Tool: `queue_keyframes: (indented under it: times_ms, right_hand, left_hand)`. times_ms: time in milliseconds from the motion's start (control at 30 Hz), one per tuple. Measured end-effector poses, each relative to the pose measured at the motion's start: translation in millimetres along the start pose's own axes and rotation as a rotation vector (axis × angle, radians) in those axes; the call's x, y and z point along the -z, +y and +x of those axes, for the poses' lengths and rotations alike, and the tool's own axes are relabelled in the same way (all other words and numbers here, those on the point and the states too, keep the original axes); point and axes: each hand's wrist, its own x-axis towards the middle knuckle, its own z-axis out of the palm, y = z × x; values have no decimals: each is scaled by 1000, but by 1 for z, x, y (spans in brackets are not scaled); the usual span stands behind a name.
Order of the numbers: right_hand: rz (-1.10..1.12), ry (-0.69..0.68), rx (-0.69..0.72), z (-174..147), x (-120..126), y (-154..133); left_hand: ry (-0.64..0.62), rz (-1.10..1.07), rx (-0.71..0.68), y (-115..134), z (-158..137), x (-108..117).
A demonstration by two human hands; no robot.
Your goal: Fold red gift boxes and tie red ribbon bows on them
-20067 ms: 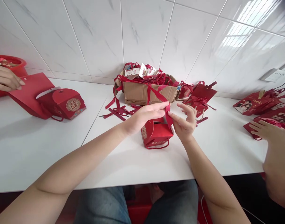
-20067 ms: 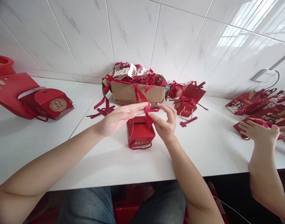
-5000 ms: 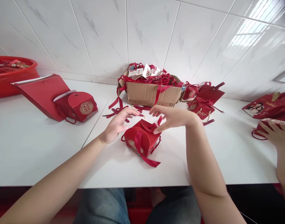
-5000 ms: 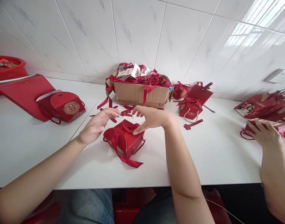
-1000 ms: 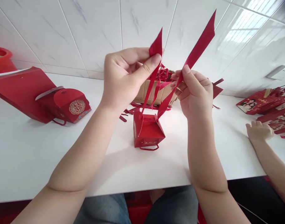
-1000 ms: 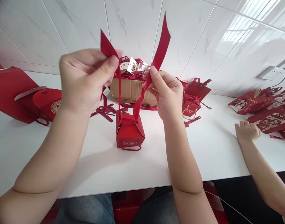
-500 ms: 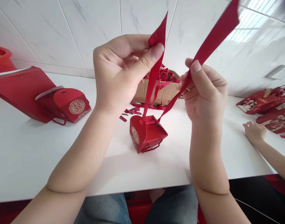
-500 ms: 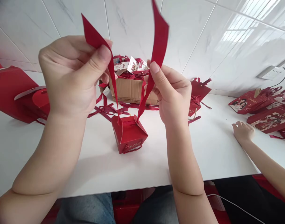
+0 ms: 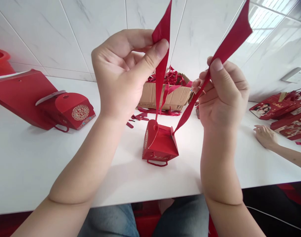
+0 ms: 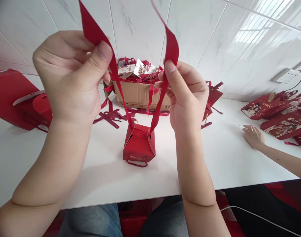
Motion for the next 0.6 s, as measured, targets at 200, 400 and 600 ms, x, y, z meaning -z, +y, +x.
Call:
queue_keyframes:
  times_ms: [200,400,600]
  right_hand:
    - [29,-22,-16,0,-1,-1]
    - [32,-30,-43,0,-1,-2]
    - [133,-84,-77,-1,-4,0]
  left_hand:
    - [97,4,34,3,-5,-7]
    - [88,96,161,9,-5,-3]
    - [75,32,201,9,-10,-12]
